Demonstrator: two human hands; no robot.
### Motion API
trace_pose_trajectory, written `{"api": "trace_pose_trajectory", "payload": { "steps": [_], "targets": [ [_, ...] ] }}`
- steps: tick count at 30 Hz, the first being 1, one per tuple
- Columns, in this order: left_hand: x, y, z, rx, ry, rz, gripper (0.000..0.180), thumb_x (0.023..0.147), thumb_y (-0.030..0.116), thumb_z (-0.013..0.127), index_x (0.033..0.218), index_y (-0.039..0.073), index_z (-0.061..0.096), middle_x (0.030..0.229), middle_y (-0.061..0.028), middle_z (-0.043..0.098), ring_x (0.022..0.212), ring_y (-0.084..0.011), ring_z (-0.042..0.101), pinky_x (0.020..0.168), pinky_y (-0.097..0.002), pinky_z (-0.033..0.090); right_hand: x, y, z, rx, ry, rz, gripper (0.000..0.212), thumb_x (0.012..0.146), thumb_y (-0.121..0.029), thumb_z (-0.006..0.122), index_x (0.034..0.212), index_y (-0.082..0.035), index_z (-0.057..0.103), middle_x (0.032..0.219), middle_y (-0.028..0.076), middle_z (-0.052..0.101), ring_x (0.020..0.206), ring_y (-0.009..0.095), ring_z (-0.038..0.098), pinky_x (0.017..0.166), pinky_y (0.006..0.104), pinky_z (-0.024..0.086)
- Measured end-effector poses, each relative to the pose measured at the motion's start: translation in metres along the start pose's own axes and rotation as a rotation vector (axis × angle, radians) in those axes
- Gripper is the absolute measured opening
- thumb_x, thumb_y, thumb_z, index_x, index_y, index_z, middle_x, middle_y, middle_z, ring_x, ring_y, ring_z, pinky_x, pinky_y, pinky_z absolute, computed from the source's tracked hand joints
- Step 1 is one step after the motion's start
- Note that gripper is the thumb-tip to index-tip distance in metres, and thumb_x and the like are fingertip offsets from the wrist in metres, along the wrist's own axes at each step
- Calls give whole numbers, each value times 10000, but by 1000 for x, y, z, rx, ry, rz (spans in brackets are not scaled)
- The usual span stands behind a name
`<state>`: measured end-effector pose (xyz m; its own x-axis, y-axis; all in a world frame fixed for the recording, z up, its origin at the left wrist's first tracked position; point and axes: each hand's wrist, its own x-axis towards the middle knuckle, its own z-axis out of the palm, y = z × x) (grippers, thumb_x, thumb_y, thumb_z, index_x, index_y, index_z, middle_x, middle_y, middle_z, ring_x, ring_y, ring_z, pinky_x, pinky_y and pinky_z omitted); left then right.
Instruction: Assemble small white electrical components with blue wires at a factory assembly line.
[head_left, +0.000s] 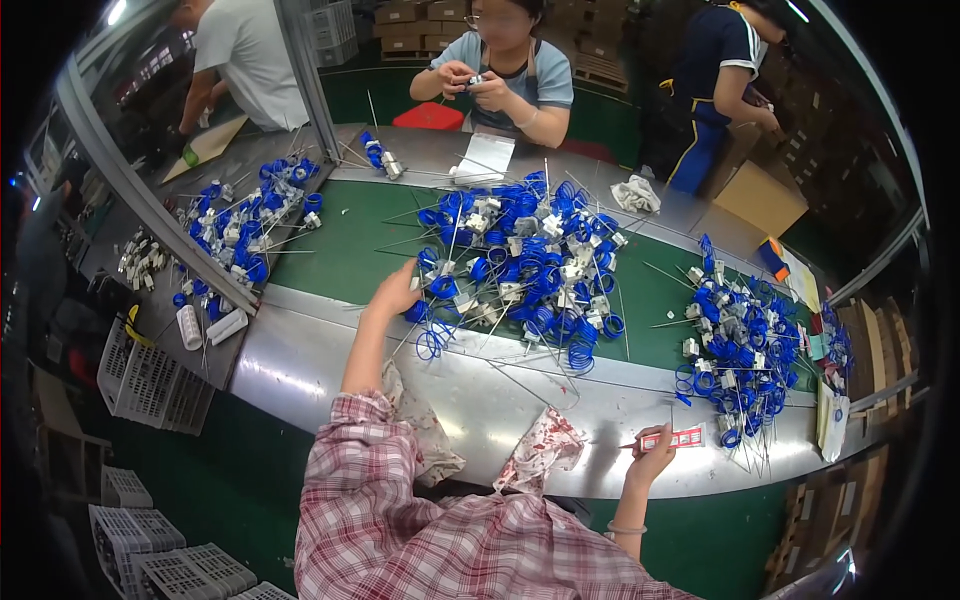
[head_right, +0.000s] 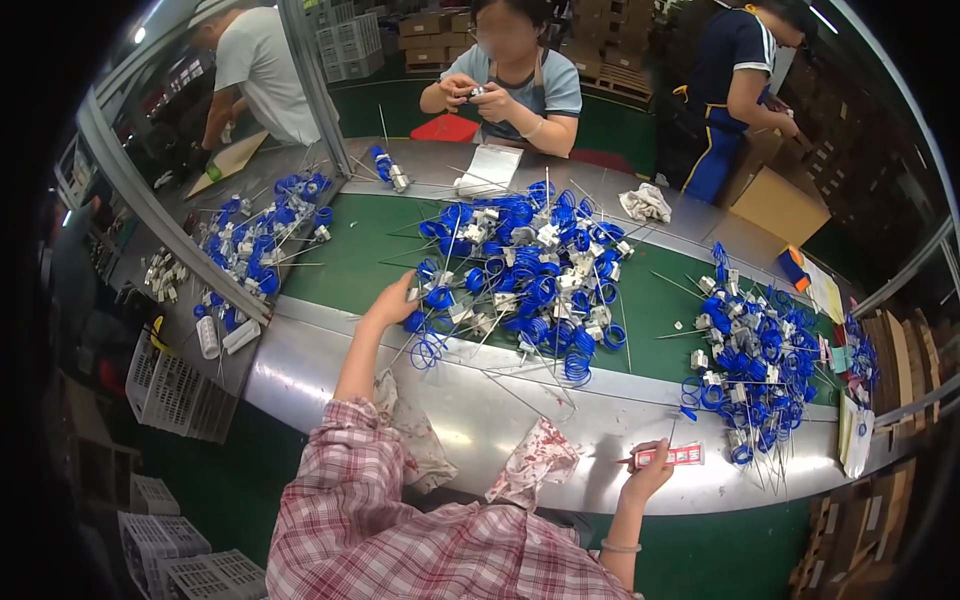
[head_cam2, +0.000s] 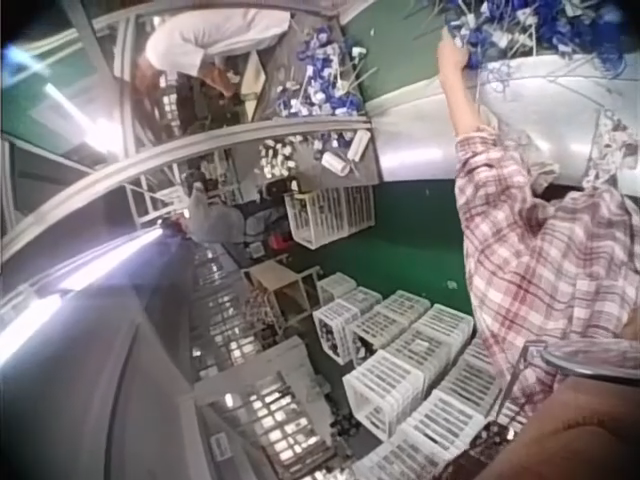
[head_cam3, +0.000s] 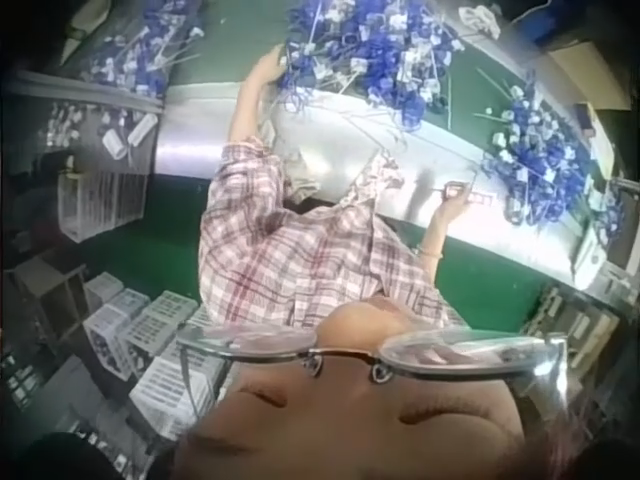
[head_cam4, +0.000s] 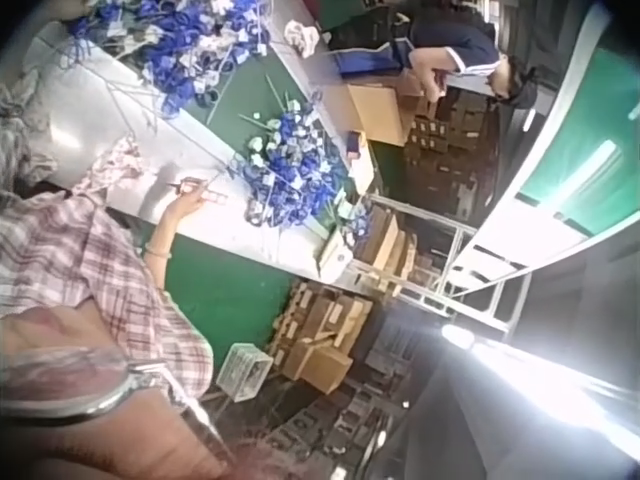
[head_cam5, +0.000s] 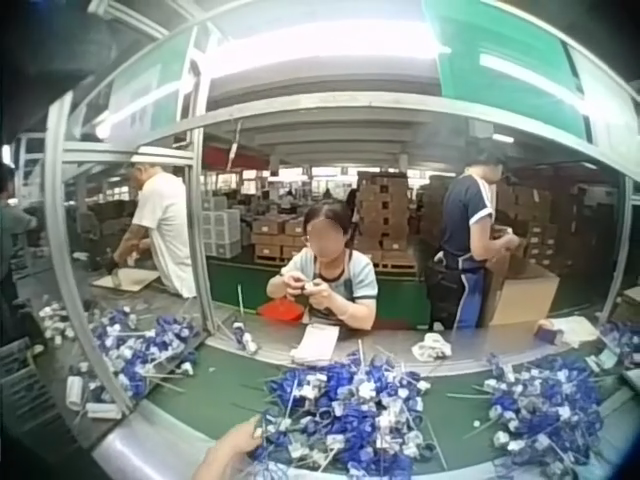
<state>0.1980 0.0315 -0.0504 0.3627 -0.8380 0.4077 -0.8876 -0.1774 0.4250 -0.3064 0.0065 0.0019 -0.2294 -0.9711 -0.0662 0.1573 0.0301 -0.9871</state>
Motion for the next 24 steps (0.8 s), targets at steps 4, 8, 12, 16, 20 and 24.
{"api": "trace_pose_trajectory", "payload": {
  "steps": [4,8,12,16,20,24],
  "targets": [
    [-1,26,-17,-47,-282,-166,543,684,241,646,1105,-28,433,948,-251,557,901,-385,526,789,-394,432,3,-5,-14,20,89,-13,384,861,-325,423,572,-74,452,480,38,464,326,74,368,301,179,270],
    [-27,3,-44,-51,-126,-306,374,767,268,599,943,-54,524,886,-240,540,855,-386,513,744,-401,415,7,-14,-15,61,171,-19,413,860,-316,431,545,-50,454,479,47,466,328,79,353,313,187,266],
    [-62,-15,-69,-8,346,-293,383,774,251,600,992,-45,492,937,-222,511,857,-367,495,755,-389,402,7,-17,-27,117,226,-70,377,853,-299,450,571,-49,454,496,44,463,323,82,345,311,186,266],
    [-77,15,-128,-460,590,-752,375,819,267,566,1063,7,449,951,-99,505,851,-152,486,742,-294,394,9,-20,-40,139,361,-124,337,838,-310,465,596,-77,442,505,20,439,347,81,351,311,185,290],
    [-95,20,-163,-1056,881,-551,330,846,254,533,1102,65,442,980,-33,485,822,-89,467,679,-229,384,8,-30,-60,189,473,-130,329,833,-306,469,594,-82,437,523,18,442,346,72,345,314,174,318],
    [-95,67,-173,-1289,705,-366,315,873,246,480,1123,68,411,983,-51,485,816,-98,465,692,-235,382,10,-59,-73,261,490,-229,298,834,-293,460,614,-93,434,540,18,446,356,70,353,317,177,348]
  ]
}}
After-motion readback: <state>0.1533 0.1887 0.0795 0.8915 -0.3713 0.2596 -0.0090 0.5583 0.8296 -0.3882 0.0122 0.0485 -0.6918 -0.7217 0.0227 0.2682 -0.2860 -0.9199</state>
